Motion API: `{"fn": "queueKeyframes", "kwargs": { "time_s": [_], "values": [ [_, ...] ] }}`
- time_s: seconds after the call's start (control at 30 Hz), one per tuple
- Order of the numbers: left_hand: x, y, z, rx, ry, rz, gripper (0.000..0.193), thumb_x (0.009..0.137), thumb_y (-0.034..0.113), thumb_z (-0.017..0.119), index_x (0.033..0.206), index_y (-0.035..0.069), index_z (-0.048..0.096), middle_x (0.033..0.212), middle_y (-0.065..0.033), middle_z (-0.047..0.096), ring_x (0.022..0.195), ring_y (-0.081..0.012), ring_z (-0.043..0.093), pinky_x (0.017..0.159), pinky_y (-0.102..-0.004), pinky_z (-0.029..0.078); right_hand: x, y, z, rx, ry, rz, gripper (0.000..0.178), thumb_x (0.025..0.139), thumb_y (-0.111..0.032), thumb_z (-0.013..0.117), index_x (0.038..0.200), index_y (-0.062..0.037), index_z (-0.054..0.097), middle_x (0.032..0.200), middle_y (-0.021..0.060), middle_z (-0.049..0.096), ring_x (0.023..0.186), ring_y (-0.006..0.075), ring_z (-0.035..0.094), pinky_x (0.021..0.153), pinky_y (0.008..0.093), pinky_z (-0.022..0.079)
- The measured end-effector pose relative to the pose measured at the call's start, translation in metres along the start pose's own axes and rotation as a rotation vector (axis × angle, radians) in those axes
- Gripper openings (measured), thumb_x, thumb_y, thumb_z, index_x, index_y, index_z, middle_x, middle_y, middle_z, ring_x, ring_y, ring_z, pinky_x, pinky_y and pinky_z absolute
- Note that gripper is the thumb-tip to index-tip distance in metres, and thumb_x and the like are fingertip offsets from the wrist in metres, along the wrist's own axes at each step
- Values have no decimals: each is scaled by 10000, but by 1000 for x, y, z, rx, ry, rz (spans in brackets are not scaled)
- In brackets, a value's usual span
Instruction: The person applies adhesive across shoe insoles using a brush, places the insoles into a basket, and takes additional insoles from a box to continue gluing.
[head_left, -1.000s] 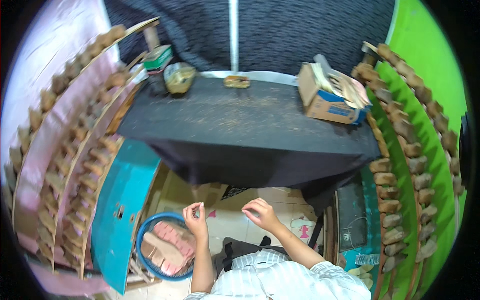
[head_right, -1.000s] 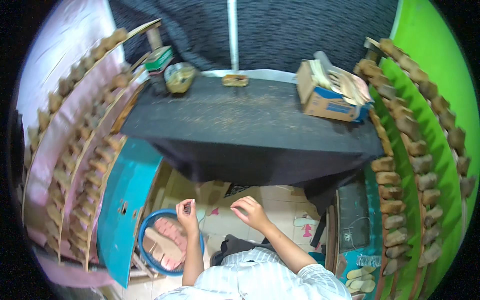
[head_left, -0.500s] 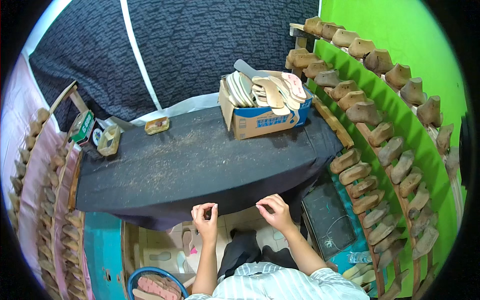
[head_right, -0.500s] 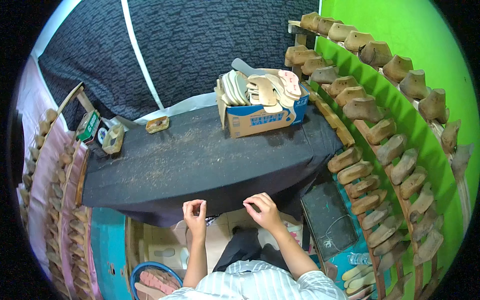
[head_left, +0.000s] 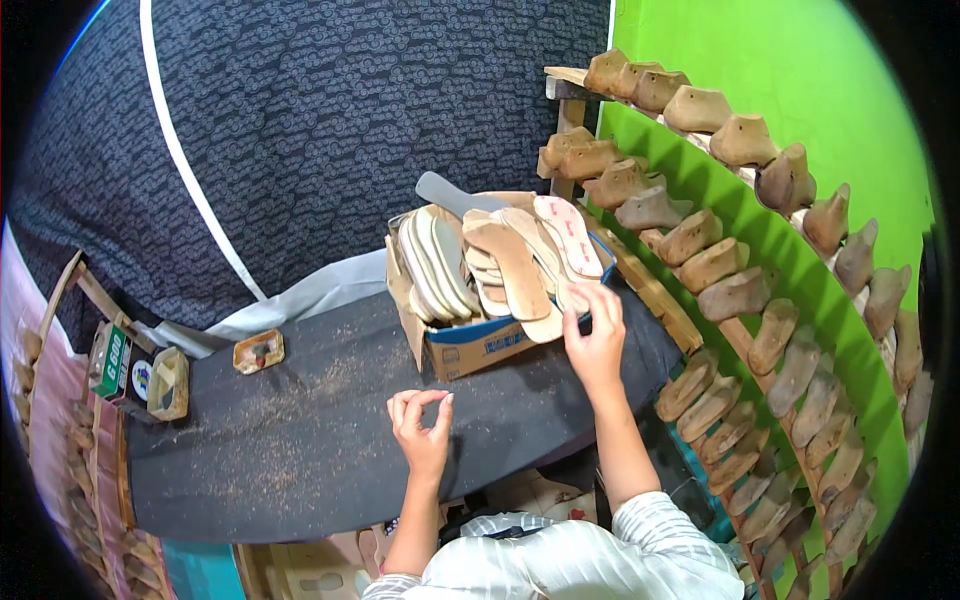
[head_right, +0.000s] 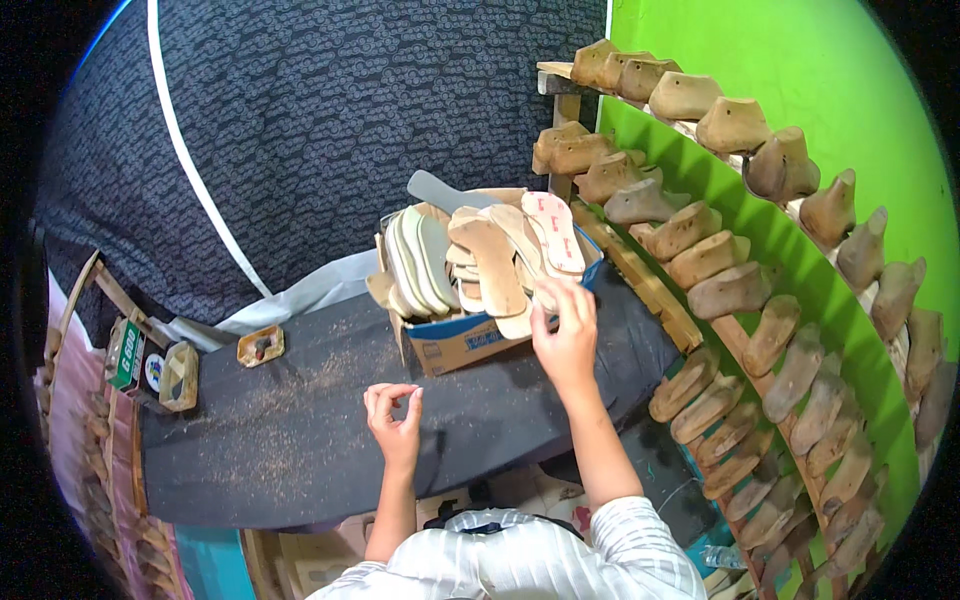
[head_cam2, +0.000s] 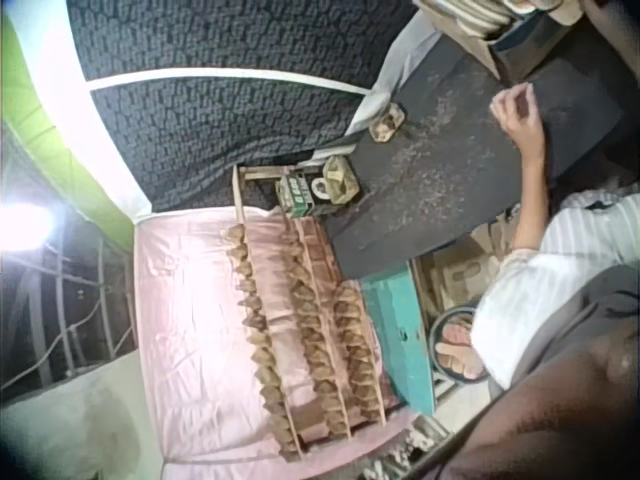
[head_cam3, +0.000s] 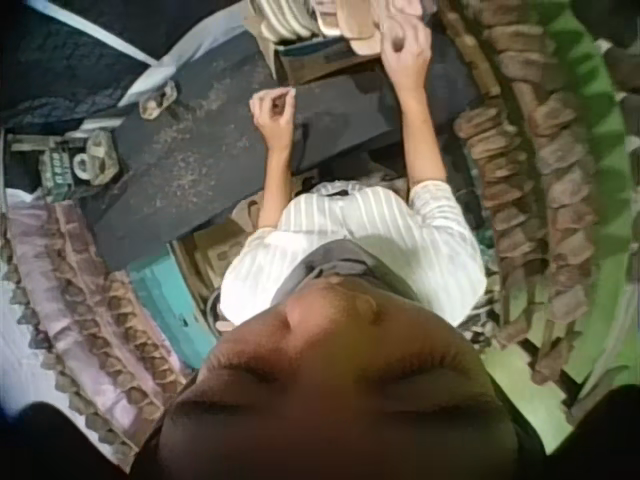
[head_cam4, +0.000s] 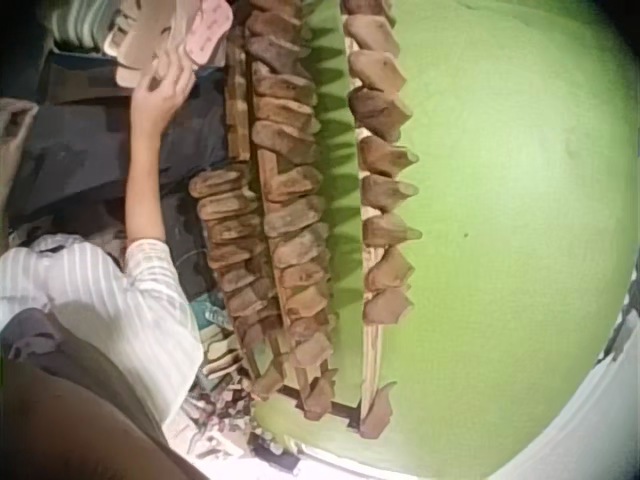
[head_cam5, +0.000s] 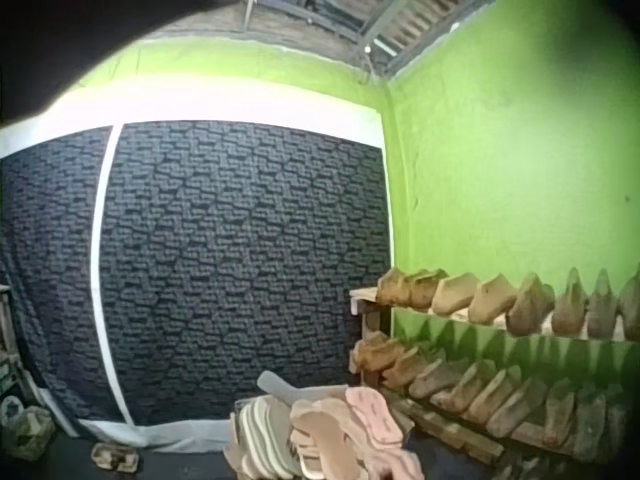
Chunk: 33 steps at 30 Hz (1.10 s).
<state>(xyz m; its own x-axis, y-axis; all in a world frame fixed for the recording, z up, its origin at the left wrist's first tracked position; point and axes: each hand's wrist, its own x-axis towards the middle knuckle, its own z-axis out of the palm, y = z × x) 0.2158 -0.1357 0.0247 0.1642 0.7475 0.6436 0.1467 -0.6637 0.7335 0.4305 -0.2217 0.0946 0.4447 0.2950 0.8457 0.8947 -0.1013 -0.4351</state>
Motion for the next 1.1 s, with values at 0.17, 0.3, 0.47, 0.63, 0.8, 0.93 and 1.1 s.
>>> {"fn": "queueKeyframes", "kwargs": {
  "time_s": [0.17,0.3,0.47,0.63,0.8,0.93,1.1],
  "values": [
    [25,-11,28,-31,-52,4,117,693,75,746,775,102,666,760,-30,540,764,-194,470,642,-307,389,32,40,34,-379,-41,122,461,772,-176,654,1206,-89,526,1164,190,543,1096,359,507,964,438,380],
    [27,-17,34,-16,-76,-4,115,689,71,745,766,98,664,763,-32,545,773,-197,478,665,-309,395,42,57,45,-421,-276,325,566,768,-310,650,1275,-145,462,1105,207,554,1046,368,522,895,473,405],
    [18,-15,25,31,-31,-49,115,688,74,745,765,98,663,770,-35,551,781,-200,485,682,-312,399,42,67,45,-440,-228,308,550,746,-315,660,1231,-115,496,1060,196,562,1010,361,522,861,462,424],
    [-3,-3,6,90,22,-117,103,699,79,735,768,95,660,778,-36,557,783,-204,488,692,-317,400,44,72,41,-349,-145,210,501,740,-285,669,1169,-57,547,1051,194,519,999,351,476,887,451,394],
    [-43,9,-8,141,41,-160,102,702,81,733,771,89,658,780,-41,560,777,-209,491,687,-317,401,41,74,25,-231,-132,132,503,749,-210,663,1209,-60,530,1083,186,456,1015,346,423,918,436,352],
    [-73,17,-25,151,32,-215,93,711,81,725,775,78,657,773,-47,565,769,-205,494,672,-312,404,28,40,2,-52,-45,58,519,739,-149,640,1241,-73,527,1090,173,440,999,329,412,907,426,348],
    [-81,26,-49,-95,74,-417,43,778,46,662,816,48,642,803,-36,555,761,-141,501,671,-265,419,-21,-33,-10,264,-99,-22,544,678,-154,609,1209,-40,567,1095,181,430,1003,321,415,907,411,358]
  ]
}}
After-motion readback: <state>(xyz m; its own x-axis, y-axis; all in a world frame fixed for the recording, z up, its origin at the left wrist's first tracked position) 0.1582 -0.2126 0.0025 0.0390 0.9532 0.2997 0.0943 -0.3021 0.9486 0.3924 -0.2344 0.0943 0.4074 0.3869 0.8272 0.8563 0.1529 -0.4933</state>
